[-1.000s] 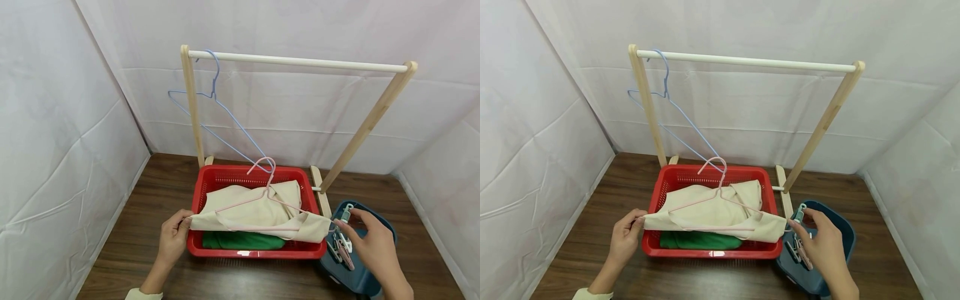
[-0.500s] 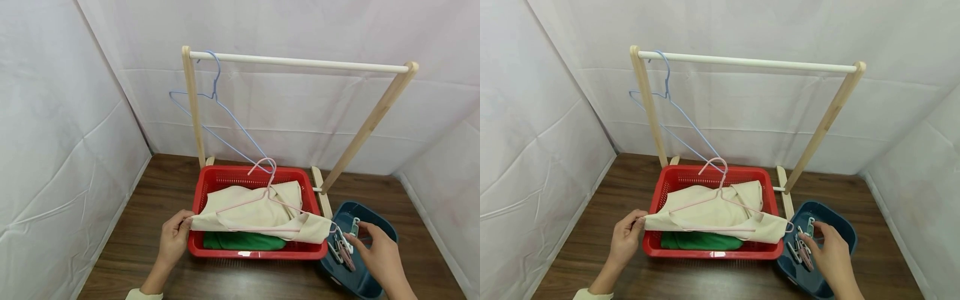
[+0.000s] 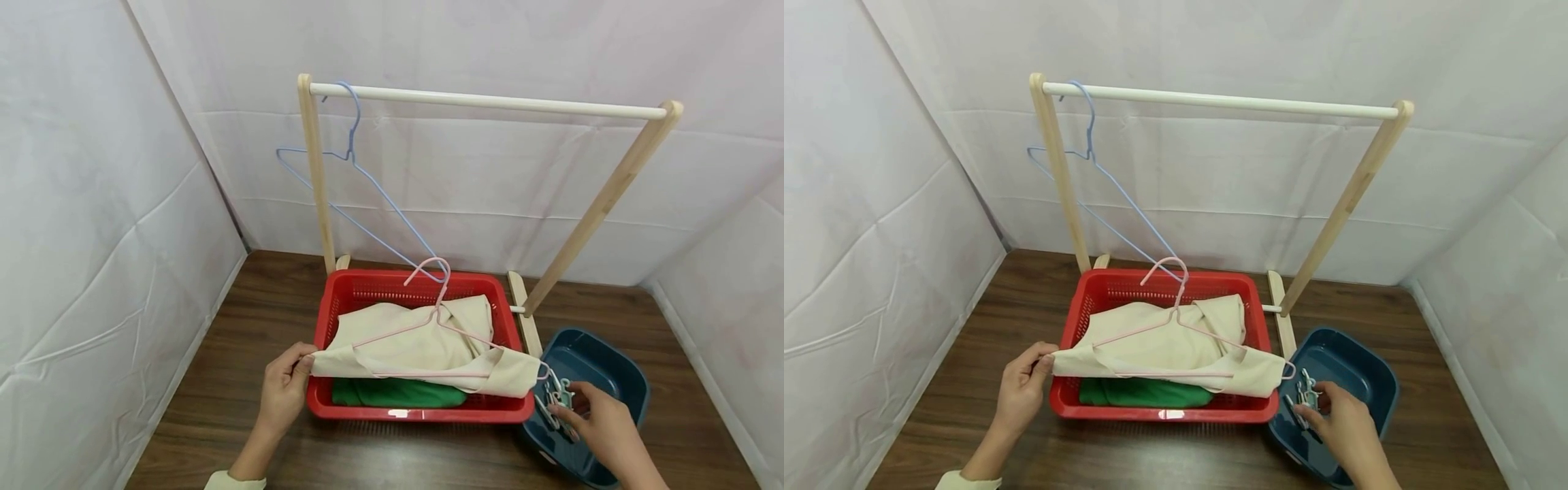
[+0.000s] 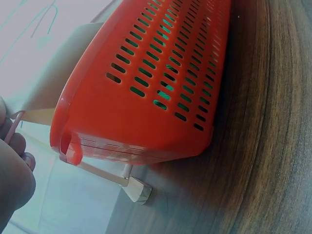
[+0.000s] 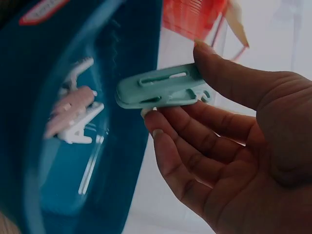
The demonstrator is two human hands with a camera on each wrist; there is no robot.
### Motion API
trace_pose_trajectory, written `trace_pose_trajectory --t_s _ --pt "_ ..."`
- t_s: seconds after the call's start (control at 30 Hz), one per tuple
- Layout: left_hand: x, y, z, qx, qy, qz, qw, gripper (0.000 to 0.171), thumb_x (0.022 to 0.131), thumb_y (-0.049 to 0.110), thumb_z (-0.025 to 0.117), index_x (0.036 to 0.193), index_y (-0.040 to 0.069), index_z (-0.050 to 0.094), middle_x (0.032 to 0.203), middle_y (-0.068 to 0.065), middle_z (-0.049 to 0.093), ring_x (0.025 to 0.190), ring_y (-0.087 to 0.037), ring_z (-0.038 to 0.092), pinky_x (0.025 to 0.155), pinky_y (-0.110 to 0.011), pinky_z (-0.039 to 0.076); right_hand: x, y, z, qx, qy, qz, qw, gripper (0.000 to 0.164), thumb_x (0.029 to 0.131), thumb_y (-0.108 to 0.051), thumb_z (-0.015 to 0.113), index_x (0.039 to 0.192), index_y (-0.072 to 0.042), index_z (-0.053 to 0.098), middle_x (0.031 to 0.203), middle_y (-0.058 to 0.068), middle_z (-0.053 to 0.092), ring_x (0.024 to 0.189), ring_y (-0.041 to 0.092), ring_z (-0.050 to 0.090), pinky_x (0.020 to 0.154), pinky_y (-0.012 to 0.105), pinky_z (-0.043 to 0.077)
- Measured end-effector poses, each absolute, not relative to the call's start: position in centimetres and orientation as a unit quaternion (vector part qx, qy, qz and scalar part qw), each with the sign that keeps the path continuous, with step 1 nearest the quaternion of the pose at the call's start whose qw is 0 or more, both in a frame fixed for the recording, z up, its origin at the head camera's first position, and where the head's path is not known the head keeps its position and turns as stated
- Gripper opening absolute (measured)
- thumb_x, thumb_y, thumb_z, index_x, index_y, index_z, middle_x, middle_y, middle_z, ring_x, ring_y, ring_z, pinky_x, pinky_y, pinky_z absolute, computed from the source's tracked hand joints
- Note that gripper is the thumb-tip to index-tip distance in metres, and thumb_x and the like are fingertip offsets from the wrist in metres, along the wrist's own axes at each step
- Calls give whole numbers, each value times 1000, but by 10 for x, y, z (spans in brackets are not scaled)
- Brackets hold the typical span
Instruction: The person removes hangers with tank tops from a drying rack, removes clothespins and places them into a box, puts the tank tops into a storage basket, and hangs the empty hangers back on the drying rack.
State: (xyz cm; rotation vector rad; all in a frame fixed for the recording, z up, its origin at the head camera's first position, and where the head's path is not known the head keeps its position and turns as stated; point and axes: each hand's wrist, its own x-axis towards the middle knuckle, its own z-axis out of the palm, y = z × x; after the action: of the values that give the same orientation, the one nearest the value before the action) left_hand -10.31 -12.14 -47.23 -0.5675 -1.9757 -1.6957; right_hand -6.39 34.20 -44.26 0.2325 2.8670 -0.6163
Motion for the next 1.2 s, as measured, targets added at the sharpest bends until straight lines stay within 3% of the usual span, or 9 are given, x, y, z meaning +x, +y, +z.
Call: trace_pose_trajectory --t_s 0.17,0.37,0.57,0.83,0.97,1.1,1.2 --pt "-103 -122 -473 -208 -721 -616 238 24 85 -24 49 89 -3 62 79 -15 61 65 -15 55 54 -27 47 -67 338 -450 79 966 -208 132 66 81 -45 73 115 8 56 84 6 60 72 18 53 61 34 52" --pt "-103 -121 -473 -209 -714 -625 234 23 86 -23 49 90 -4 61 79 -15 61 65 -15 54 54 -27 47 -67 337 -453 96 961 -200 166 65 80 -46 74 113 8 56 81 5 60 70 17 53 62 35 51" --pt "-102 -120 -471 -208 -712 -628 235 23 87 -22 48 90 -4 61 79 -15 61 67 -13 55 56 -26 47 -64 337 -453 92 961 -209 155 60 83 -42 72 114 7 56 84 4 62 73 16 57 63 37 52" --pt "-102 -121 -472 -209 -710 -630 235 23 87 -22 47 90 -5 61 80 -16 61 68 -12 55 56 -25 48 -61 332 -447 73 965 -238 85 53 88 -36 69 119 6 56 86 5 64 75 18 60 62 34 53" --pt "-102 -121 -473 -213 -705 -636 230 23 87 -23 46 90 -6 61 80 -16 61 68 -13 55 56 -25 47 -60 331 -445 61 968 -237 59 45 92 -30 65 119 6 57 89 7 65 79 22 62 67 39 54" --pt "-102 -121 -473 -215 -703 -637 232 23 87 -23 46 90 -6 61 79 -16 60 67 -14 54 56 -26 47 -60 326 -442 38 971 -233 -30 25 97 -14 57 114 3 61 95 17 66 77 25 63 64 42 53" --pt "-102 -121 -472 -216 -706 -631 239 23 86 -24 47 90 -6 61 79 -16 61 68 -13 54 57 -25 47 -61 320 -438 26 966 -237 -101 22 100 -13 51 112 0 63 102 21 65 78 28 63 62 44 53"
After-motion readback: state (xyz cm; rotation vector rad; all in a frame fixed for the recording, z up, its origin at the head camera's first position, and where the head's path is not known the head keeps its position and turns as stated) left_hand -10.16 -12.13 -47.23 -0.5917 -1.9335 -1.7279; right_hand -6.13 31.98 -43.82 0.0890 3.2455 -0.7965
